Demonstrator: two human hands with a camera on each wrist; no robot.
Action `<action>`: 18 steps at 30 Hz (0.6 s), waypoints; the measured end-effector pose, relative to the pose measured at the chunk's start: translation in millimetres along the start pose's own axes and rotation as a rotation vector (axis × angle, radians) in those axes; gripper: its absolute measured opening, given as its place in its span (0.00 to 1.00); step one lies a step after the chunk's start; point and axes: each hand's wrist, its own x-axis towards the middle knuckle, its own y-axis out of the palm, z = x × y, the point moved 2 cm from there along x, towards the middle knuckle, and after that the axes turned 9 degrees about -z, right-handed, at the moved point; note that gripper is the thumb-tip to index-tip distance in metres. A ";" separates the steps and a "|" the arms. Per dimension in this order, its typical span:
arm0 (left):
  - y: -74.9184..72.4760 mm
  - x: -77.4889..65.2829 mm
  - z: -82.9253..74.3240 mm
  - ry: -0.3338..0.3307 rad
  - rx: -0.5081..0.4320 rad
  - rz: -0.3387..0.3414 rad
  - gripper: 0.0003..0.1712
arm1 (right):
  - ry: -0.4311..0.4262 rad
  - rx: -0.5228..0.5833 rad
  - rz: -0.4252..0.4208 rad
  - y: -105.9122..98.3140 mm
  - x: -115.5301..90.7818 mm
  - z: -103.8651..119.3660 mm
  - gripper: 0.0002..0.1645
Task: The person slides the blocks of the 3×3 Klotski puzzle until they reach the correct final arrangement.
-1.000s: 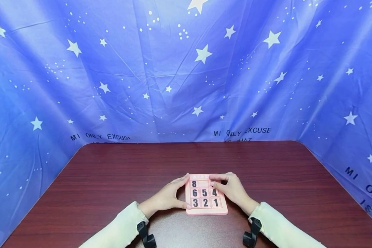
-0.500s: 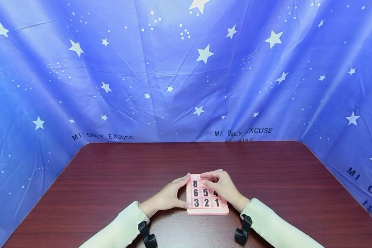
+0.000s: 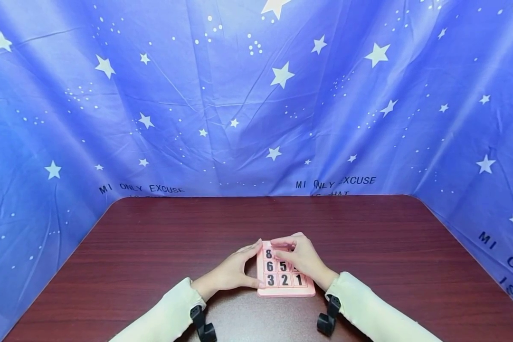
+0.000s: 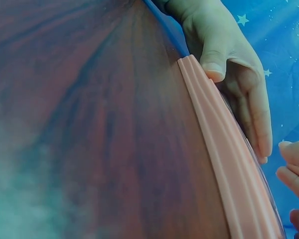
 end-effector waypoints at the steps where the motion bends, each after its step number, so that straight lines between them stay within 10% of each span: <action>1: -0.2 -0.1 -0.6 0.001 -0.003 0.001 0.58 | 0.000 -0.002 0.003 0.5 0.3 1.1 0.17; 18: -0.3 -0.5 -1.5 0.001 -0.007 0.003 0.58 | -0.075 -0.038 0.027 10.9 -0.2 -0.2 0.15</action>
